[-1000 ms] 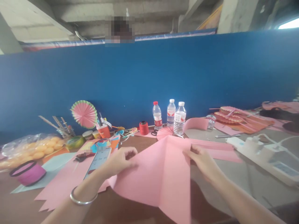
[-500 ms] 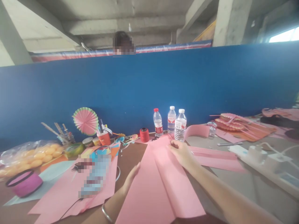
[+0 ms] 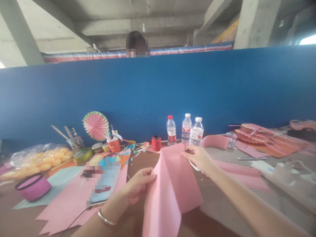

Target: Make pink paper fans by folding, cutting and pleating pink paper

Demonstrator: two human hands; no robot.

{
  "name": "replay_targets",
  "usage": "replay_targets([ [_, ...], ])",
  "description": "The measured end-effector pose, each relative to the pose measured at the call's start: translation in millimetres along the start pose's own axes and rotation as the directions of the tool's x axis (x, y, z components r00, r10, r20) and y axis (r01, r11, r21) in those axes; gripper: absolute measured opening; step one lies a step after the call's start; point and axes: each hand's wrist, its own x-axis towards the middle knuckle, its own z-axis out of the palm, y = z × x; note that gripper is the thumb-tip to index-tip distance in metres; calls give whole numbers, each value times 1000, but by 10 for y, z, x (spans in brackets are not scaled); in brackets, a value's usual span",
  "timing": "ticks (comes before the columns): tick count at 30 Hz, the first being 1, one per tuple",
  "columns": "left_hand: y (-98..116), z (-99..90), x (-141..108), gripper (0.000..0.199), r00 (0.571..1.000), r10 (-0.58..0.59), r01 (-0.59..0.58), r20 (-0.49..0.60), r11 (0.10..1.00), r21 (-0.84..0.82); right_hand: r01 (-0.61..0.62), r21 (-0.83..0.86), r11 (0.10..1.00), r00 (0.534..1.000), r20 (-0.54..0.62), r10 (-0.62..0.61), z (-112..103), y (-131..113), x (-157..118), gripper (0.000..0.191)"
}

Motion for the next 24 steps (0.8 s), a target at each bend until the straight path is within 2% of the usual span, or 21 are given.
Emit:
replay_targets([
  [3, 229, -155, 0, 24, 995, 59, -44, -85, 985, 167, 39, -70, 997, 999, 17, -38, -180, -160, 36, 23],
  [5, 406, -236, -20, 22, 986, 116, -79, -119, 956, 283, 69, -147, 987, 997, -11, -72, -300, -345, 55, 23],
  [8, 592, -298, 11, 24, 989, 126, -85, -71, 901, 424, 92, -311, 946, 992, -57, -115, -410, -688, 96, 17],
  [9, 613, -314, 56, 27, 993, 109, -76, -43, 880, 469, 76, -520, 851, 993, -41, -113, -415, -790, 118, 18],
  [10, 608, -333, 116, 30, 996, 91, -68, -20, 853, 518, 48, -692, 720, 998, 11, -56, -402, -870, 145, 19],
  [12, 529, -379, 264, 34, 997, 73, -54, -5, 774, 631, 38, -753, 657, 998, 61, 11, -322, -934, 204, 15],
  [15, 313, -414, 427, 49, 995, 91, -18, -48, 612, 791, 28, -769, 638, 987, 121, 102, -124, -771, 270, 7],
  [17, 164, -367, 429, 56, 992, 129, -54, -15, 513, 857, 18, -753, 658, 973, 163, 161, -1, -548, 285, 9],
  [19, 35, -263, 352, 51, 987, 127, -146, 100, 434, 889, 5, -705, 709, 960, 202, 195, 78, -314, 285, 20],
  [20, -21, -203, 298, 51, 980, 101, -200, 174, 405, 892, -3, -670, 742, 959, 210, 193, 101, -210, 283, 18],
  [22, -122, -93, 191, 57, 950, 11, -294, 311, 361, 885, -7, -565, 825, 961, 224, 162, 130, -43, 272, 15],
  [24, -210, -29, 119, 66, 920, -88, -347, 381, 268, 899, 4, -415, 910, 956, 269, 119, 161, 76, 237, 23],
])
